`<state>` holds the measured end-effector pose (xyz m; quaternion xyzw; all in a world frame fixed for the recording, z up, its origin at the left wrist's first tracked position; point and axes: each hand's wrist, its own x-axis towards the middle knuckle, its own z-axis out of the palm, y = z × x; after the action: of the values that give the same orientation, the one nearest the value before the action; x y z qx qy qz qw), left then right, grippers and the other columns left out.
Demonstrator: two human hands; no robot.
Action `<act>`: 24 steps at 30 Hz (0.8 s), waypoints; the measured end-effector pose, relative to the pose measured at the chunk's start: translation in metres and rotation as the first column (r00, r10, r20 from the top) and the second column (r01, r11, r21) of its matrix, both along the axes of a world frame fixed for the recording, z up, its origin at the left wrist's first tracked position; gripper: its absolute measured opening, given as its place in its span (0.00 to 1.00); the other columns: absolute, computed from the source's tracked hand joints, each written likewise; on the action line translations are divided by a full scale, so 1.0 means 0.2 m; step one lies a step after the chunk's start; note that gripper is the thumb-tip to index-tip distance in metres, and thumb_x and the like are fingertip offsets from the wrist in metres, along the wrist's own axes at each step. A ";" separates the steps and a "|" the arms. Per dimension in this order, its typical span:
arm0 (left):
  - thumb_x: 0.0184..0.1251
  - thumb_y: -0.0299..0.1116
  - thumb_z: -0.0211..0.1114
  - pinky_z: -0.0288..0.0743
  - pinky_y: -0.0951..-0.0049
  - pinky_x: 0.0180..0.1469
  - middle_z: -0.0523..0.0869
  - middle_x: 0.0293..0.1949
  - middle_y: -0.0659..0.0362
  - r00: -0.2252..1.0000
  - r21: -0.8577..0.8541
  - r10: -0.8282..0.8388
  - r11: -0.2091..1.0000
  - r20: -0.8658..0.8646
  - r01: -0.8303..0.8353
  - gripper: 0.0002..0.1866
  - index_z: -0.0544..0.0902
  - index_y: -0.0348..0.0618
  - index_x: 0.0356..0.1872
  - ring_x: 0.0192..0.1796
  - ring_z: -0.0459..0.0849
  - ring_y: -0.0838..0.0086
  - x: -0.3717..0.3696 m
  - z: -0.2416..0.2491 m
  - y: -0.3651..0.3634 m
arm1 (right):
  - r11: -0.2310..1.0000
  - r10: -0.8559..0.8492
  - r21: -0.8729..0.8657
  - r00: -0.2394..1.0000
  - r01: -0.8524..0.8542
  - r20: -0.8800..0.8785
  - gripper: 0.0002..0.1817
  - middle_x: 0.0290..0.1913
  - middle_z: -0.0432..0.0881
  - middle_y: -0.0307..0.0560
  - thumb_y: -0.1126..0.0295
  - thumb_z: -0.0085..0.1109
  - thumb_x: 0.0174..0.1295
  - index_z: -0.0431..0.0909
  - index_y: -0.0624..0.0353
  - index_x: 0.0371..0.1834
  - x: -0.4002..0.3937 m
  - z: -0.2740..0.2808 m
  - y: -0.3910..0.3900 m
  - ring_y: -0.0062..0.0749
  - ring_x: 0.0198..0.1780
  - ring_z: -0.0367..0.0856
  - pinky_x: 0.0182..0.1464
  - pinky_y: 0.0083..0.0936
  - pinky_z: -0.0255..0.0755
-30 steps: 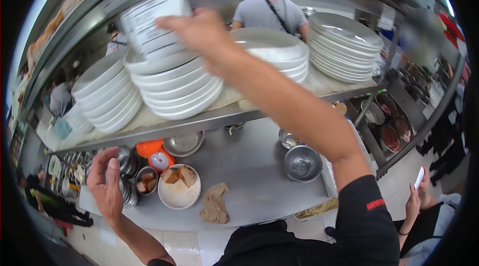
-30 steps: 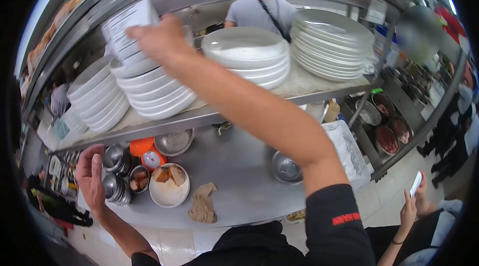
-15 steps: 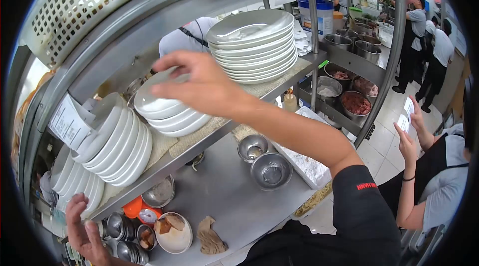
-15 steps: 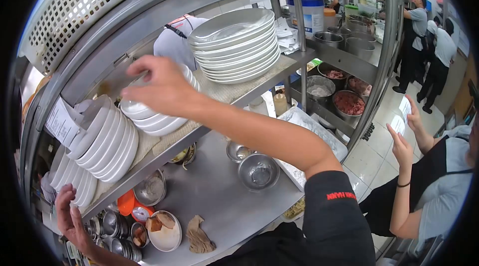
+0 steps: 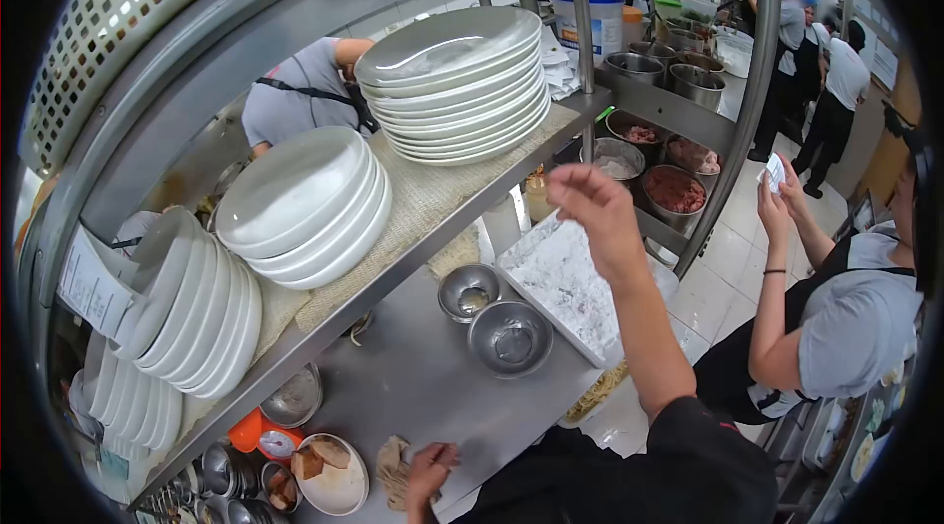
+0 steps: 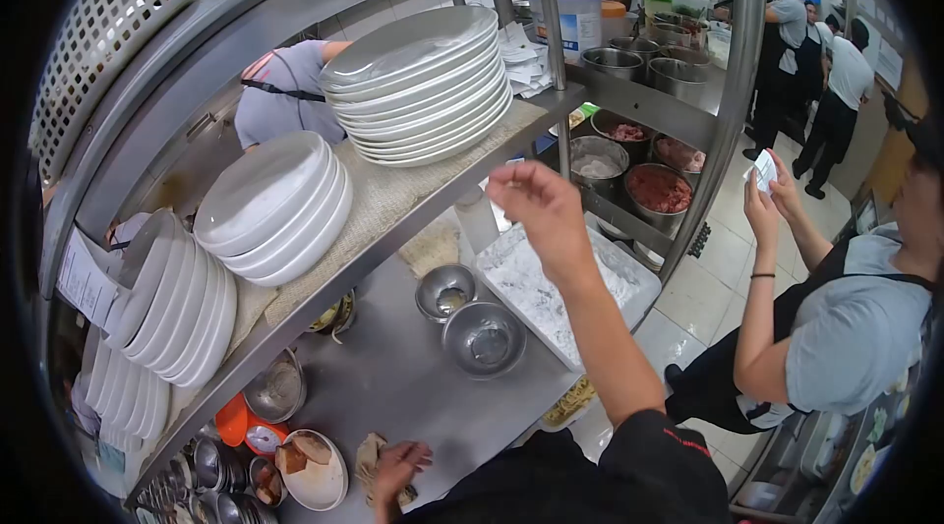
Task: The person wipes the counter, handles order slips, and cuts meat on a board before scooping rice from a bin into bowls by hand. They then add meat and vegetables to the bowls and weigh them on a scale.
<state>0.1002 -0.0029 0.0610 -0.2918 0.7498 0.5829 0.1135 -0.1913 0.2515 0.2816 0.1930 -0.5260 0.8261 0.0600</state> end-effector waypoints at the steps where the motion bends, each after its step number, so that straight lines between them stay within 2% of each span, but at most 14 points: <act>1: 0.64 0.42 0.61 0.74 0.76 0.37 0.85 0.31 0.57 1.000 0.002 -0.003 1.000 0.008 0.003 0.17 0.82 0.34 0.41 0.34 0.83 0.76 0.02 -0.11 0.03 | 1.000 0.009 -0.007 1.000 -0.009 0.016 0.12 0.34 0.80 0.34 0.70 0.65 0.55 0.79 0.61 0.41 0.01 -0.06 0.00 0.13 0.35 0.73 0.37 0.13 0.65; 3: 0.65 0.43 0.60 0.74 0.75 0.34 0.85 0.30 0.56 0.981 0.114 0.057 0.990 0.183 -0.079 0.19 0.81 0.34 0.42 0.33 0.83 0.75 0.07 -0.31 0.08 | 1.000 0.018 -0.011 0.999 -0.018 0.032 0.12 0.34 0.80 0.34 0.71 0.65 0.54 0.79 0.61 0.41 0.05 -0.14 -0.02 0.13 0.35 0.73 0.36 0.13 0.65; 5: 0.64 0.43 0.61 0.75 0.75 0.33 0.86 0.30 0.56 0.981 0.120 0.027 0.991 0.194 -0.051 0.19 0.82 0.33 0.41 0.32 0.83 0.75 0.10 -0.40 0.12 | 0.996 0.038 0.073 0.993 -0.047 0.116 0.11 0.35 0.80 0.36 0.71 0.64 0.55 0.79 0.60 0.41 0.08 -0.18 -0.07 0.16 0.37 0.76 0.39 0.15 0.68; 9: 0.63 0.43 0.60 0.75 0.73 0.31 0.86 0.27 0.56 0.984 0.092 -0.033 0.996 0.176 0.017 0.19 0.83 0.32 0.37 0.28 0.83 0.74 0.12 -0.43 0.11 | 0.988 0.149 0.014 0.976 -0.153 0.160 0.11 0.36 0.80 0.37 0.74 0.64 0.54 0.78 0.61 0.41 0.12 -0.23 -0.18 0.16 0.37 0.76 0.40 0.14 0.68; 10: 0.63 0.43 0.60 0.75 0.73 0.31 0.86 0.27 0.56 0.983 0.091 -0.028 0.996 0.182 0.011 0.19 0.83 0.32 0.37 0.28 0.83 0.74 0.13 -0.42 0.10 | 0.982 0.186 0.007 0.969 -0.190 0.165 0.11 0.33 0.80 0.37 0.72 0.65 0.55 0.79 0.60 0.41 0.12 -0.25 -0.21 0.15 0.34 0.75 0.37 0.13 0.68; 12: 0.62 0.45 0.61 0.75 0.74 0.31 0.85 0.26 0.55 0.990 -0.060 0.015 0.998 0.140 -0.007 0.21 0.83 0.32 0.34 0.26 0.83 0.73 0.12 -0.38 0.06 | 0.973 0.224 0.015 0.961 -0.229 0.163 0.11 0.33 0.80 0.37 0.72 0.65 0.55 0.78 0.60 0.41 0.13 -0.28 -0.25 0.15 0.34 0.75 0.37 0.14 0.68; 13: 0.62 0.45 0.61 0.75 0.74 0.31 0.85 0.26 0.55 0.990 -0.061 0.018 0.998 0.142 -0.010 0.21 0.83 0.32 0.34 0.26 0.83 0.73 0.11 -0.34 0.06 | 0.965 0.253 0.024 0.954 -0.260 0.158 0.11 0.34 0.80 0.37 0.72 0.65 0.55 0.78 0.60 0.41 0.14 -0.29 -0.27 0.15 0.35 0.75 0.37 0.14 0.68; 15: 0.61 0.48 0.60 0.74 0.74 0.31 0.85 0.24 0.54 0.972 -0.195 0.060 0.981 0.227 -0.015 0.23 0.83 0.32 0.34 0.26 0.83 0.73 0.10 -0.26 0.05 | 0.959 0.273 0.025 0.947 -0.281 0.171 0.11 0.34 0.80 0.37 0.72 0.65 0.55 0.78 0.60 0.40 0.15 -0.33 -0.30 0.14 0.35 0.75 0.38 0.14 0.68; 17: 0.60 0.50 0.60 0.74 0.74 0.30 0.84 0.23 0.54 0.961 -0.204 0.067 0.979 0.267 -0.012 0.24 0.83 0.32 0.33 0.26 0.82 0.73 0.10 -0.24 0.02 | 0.951 0.294 0.051 0.945 -0.304 0.141 0.10 0.34 0.80 0.36 0.73 0.65 0.55 0.79 0.61 0.40 0.17 -0.37 -0.31 0.14 0.35 0.75 0.39 0.13 0.69; 19: 0.62 0.51 0.59 0.73 0.73 0.28 0.83 0.28 0.54 0.954 -0.167 0.042 0.986 0.297 0.008 0.25 0.81 0.31 0.37 0.29 0.80 0.74 0.09 -0.22 0.01 | 0.947 0.307 0.044 0.937 -0.318 0.164 0.10 0.34 0.80 0.36 0.73 0.65 0.55 0.79 0.61 0.39 0.19 -0.39 -0.31 0.14 0.35 0.75 0.39 0.13 0.69; 23: 0.60 0.55 0.58 0.75 0.71 0.31 0.84 0.30 0.51 0.923 -0.130 -0.012 0.989 0.385 0.068 0.30 0.81 0.31 0.41 0.29 0.82 0.70 0.06 -0.29 0.01 | 0.937 0.326 0.054 0.918 -0.346 0.227 0.09 0.35 0.81 0.36 0.73 0.64 0.56 0.79 0.62 0.39 0.20 -0.46 -0.30 0.15 0.36 0.75 0.40 0.14 0.70; 24: 0.60 0.57 0.57 0.76 0.70 0.32 0.84 0.34 0.50 0.913 -0.082 -0.087 0.988 0.399 0.130 0.32 0.79 0.32 0.45 0.32 0.82 0.68 0.06 -0.34 0.01 | 0.935 0.329 0.055 0.916 -0.349 0.231 0.09 0.35 0.81 0.36 0.73 0.64 0.56 0.79 0.62 0.39 0.20 -0.46 -0.30 0.15 0.36 0.75 0.40 0.14 0.70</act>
<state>0.1117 -0.0010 -0.0061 -0.3665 0.7568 0.4641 0.2785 -0.1504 0.1924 0.1890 0.1920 -0.5265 0.8142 -0.1515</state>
